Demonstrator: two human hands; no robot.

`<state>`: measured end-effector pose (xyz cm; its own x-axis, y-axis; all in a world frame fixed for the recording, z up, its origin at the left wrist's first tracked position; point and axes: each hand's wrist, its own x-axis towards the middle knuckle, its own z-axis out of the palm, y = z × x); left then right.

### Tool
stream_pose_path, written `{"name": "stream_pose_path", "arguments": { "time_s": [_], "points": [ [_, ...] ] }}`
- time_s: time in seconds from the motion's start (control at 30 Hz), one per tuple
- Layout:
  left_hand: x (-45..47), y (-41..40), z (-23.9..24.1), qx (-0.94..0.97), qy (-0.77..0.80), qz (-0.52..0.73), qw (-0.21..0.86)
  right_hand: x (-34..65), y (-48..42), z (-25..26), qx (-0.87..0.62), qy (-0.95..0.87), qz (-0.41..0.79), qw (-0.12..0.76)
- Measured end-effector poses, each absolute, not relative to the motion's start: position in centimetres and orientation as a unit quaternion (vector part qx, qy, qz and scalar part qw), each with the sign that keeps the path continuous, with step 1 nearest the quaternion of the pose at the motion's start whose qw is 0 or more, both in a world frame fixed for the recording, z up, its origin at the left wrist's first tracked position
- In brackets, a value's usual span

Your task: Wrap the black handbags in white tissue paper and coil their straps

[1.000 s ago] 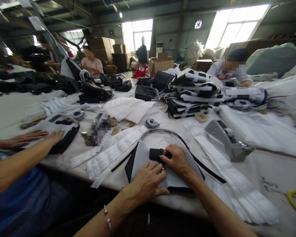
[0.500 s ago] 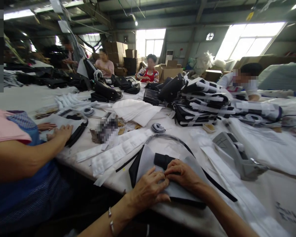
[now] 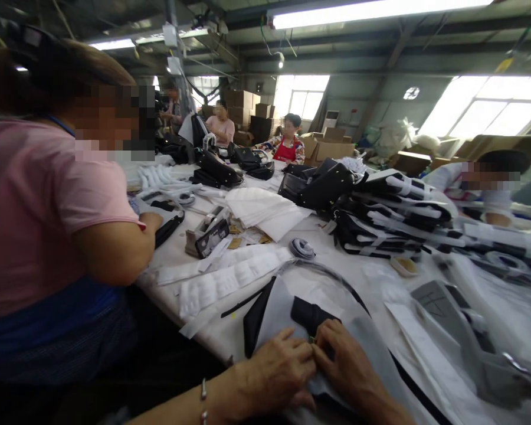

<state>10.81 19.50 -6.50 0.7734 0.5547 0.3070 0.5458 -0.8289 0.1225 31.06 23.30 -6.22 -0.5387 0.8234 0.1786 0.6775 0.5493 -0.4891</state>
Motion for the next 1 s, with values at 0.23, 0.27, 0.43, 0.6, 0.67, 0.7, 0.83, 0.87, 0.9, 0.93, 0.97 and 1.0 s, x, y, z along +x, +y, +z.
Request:
{"name": "stream_pose_path", "arguments": {
  "time_s": [0.23,0.27,0.43,0.6,0.67,0.7,0.83,0.87,0.9,0.93,0.97,1.0],
  "points": [
    [10.5,19.5,-3.7,0.946,0.292,0.130,-0.048,31.5,23.4,-7.2,-0.471,-0.830,0.179,0.239],
    [10.3,19.4,-3.8,0.944,0.294,0.138,-0.060,31.6,23.4,-7.3,-0.473,-0.826,0.183,0.246],
    [9.2,19.5,-6.0,0.936,0.311,0.160,-0.039,31.7,23.0,-7.8,-0.413,-0.858,0.181,0.245],
    [8.4,19.9,-6.3,0.942,0.286,0.175,0.023,31.2,22.5,-6.8,-0.413,-0.870,0.141,0.231],
    [8.3,20.2,-5.7,0.943,0.288,0.170,-0.004,31.1,22.4,-6.4,-0.410,-0.880,0.109,0.215],
    [8.3,20.3,-5.4,0.942,0.293,0.165,-0.023,31.1,22.4,-6.2,-0.415,-0.882,0.087,0.206],
    [7.1,20.7,-5.0,0.930,0.341,0.131,-0.035,31.3,22.9,-6.4,-0.507,-0.846,0.021,0.163],
    [6.6,20.7,-5.0,0.929,0.349,0.122,-0.014,31.4,23.1,-6.6,-0.534,-0.833,0.022,0.143],
    [6.0,20.7,-5.0,0.928,0.353,0.117,0.012,31.5,23.4,-6.7,-0.558,-0.820,0.028,0.120],
    [5.4,20.7,-4.9,0.927,0.354,0.117,0.041,31.6,23.7,-6.8,-0.579,-0.809,0.034,0.097],
    [4.8,20.7,-4.8,0.925,0.354,0.121,0.070,31.7,23.9,-6.8,-0.594,-0.799,0.039,0.078],
    [4.3,20.6,-4.6,0.921,0.356,0.126,0.097,31.8,24.1,-6.8,-0.605,-0.793,0.040,0.063]
  ]
}}
